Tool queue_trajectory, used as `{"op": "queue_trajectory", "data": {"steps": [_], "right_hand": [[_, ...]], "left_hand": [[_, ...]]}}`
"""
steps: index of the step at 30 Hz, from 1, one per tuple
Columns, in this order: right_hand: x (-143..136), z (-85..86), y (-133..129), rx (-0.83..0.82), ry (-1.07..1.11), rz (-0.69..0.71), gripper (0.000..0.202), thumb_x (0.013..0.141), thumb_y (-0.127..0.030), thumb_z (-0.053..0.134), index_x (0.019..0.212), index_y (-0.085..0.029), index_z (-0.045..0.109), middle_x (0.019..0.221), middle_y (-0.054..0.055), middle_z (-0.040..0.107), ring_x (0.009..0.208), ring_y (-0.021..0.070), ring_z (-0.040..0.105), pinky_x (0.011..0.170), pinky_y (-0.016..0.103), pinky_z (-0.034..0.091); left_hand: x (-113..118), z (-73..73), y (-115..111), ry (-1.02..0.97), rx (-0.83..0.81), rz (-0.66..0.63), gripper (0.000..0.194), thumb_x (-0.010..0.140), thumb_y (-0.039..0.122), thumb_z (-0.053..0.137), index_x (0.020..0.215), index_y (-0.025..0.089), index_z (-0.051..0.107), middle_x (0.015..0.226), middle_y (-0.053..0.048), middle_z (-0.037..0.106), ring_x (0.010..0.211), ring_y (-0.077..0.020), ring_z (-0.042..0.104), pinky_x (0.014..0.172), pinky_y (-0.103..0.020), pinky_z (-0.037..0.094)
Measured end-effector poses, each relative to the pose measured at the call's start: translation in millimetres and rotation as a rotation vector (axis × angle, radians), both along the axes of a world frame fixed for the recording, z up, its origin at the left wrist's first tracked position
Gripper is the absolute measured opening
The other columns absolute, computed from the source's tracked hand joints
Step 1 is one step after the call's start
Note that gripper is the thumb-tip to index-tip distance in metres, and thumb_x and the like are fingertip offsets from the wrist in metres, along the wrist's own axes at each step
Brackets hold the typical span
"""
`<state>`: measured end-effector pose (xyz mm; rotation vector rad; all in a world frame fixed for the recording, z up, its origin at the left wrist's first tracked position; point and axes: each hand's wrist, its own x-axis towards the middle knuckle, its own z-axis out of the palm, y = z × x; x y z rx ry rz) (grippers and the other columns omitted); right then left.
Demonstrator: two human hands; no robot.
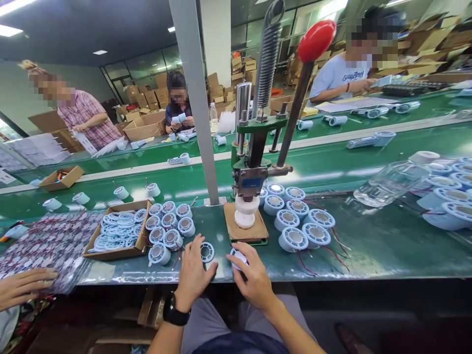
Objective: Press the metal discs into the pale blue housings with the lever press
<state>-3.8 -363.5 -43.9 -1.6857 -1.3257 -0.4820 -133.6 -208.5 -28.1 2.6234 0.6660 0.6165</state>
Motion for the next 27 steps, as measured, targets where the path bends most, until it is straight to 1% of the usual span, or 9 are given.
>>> {"op": "queue_trajectory", "data": {"steps": [3, 5, 7, 9, 11, 14, 16, 20, 27], "right_hand": [[0, -0.2, -1, -0.009, -0.002, 0.004, 0.031, 0.089, -0.01, 0.046, 0.11, -0.02, 0.066, 0.126, 0.01, 0.056, 0.121, 0.0247, 0.052, 0.095, 0.046, 0.055], [0, -1.8, 0, -0.028, 0.046, 0.001, 0.033, 0.09, -0.013, 0.047, 0.118, -0.02, 0.063, 0.131, 0.011, 0.054, 0.122, 0.024, 0.054, 0.096, 0.043, 0.055], [-2, -4.9, 2, -0.058, 0.154, -0.001, 0.039, 0.09, -0.018, 0.051, 0.128, -0.018, 0.056, 0.133, 0.014, 0.052, 0.119, 0.0224, 0.057, 0.096, 0.037, 0.056], [-5, -9.5, 8, -0.079, 0.266, 0.006, 0.048, 0.088, -0.021, 0.054, 0.135, -0.015, 0.049, 0.131, 0.014, 0.055, 0.116, 0.0208, 0.061, 0.095, 0.032, 0.057], [-9, -14.6, 14, -0.081, 0.323, 0.01, 0.055, 0.084, -0.019, 0.053, 0.138, -0.015, 0.044, 0.126, 0.012, 0.06, 0.112, 0.0202, 0.064, 0.095, 0.031, 0.057], [-15, -20.7, 20, -0.07, 0.355, -0.051, 0.063, 0.08, -0.013, 0.049, 0.142, -0.017, 0.039, 0.127, 0.011, 0.061, 0.107, 0.0201, 0.067, 0.089, 0.03, 0.059], [-19, -22.5, 23, -0.048, 0.355, -0.112, 0.064, 0.082, -0.012, 0.046, 0.145, -0.017, 0.035, 0.126, 0.012, 0.061, 0.104, 0.02, 0.068, 0.086, 0.029, 0.06], [-22, -21.6, 25, -0.017, 0.286, -0.165, 0.061, 0.089, -0.015, 0.047, 0.148, -0.015, 0.032, 0.12, 0.013, 0.064, 0.105, 0.0211, 0.067, 0.09, 0.033, 0.058], [-21, -12.7, 25, -0.017, 0.205, -0.209, 0.058, 0.091, -0.016, 0.045, 0.148, -0.015, 0.031, 0.114, 0.013, 0.064, 0.101, 0.0216, 0.067, 0.085, 0.033, 0.059]], "left_hand": [[0, -2.1, 2, -0.036, -0.064, 0.04, 0.045, 0.085, 0.022, 0.063, 0.128, 0.02, 0.054, 0.129, -0.011, 0.061, 0.12, -0.0294, 0.052, 0.102, -0.05, 0.043], [0, -0.6, 1, -0.098, -0.152, 0.073, 0.041, 0.082, 0.02, 0.066, 0.123, 0.02, 0.058, 0.121, -0.01, 0.065, 0.115, -0.0279, 0.056, 0.099, -0.047, 0.046], [2, 5.0, -4, -0.182, -0.265, 0.089, 0.047, 0.078, 0.019, 0.07, 0.124, 0.02, 0.057, 0.118, -0.01, 0.066, 0.11, -0.0263, 0.06, 0.094, -0.043, 0.05], [7, 13.9, -12, -0.243, -0.331, 0.05, 0.057, 0.075, 0.018, 0.073, 0.129, 0.021, 0.054, 0.121, -0.01, 0.065, 0.111, -0.0253, 0.061, 0.093, -0.04, 0.052], [16, 23.2, -24, -0.25, -0.315, -0.022, 0.063, 0.072, 0.016, 0.075, 0.131, 0.023, 0.053, 0.123, -0.009, 0.064, 0.115, -0.0258, 0.059, 0.097, -0.041, 0.051], [31, 30.8, -39, -0.187, -0.256, -0.099, 0.062, 0.07, 0.01, 0.072, 0.128, 0.024, 0.056, 0.121, -0.008, 0.064, 0.115, -0.0268, 0.058, 0.101, -0.045, 0.049], [38, 30.2, -45, -0.165, -0.244, -0.089, 0.059, 0.072, 0.009, 0.068, 0.128, 0.023, 0.055, 0.121, -0.009, 0.063, 0.114, -0.0268, 0.059, 0.101, -0.045, 0.049], [39, 24.6, -48, -0.207, -0.268, 0.009, 0.059, 0.073, 0.008, 0.065, 0.129, 0.021, 0.053, 0.119, -0.01, 0.061, 0.114, -0.0262, 0.059, 0.098, -0.042, 0.05], [35, 21.3, -48, -0.212, -0.354, 0.015, 0.055, 0.072, 0.01, 0.067, 0.125, 0.021, 0.056, 0.119, -0.008, 0.063, 0.114, -0.025, 0.06, 0.1, -0.041, 0.049]]}}
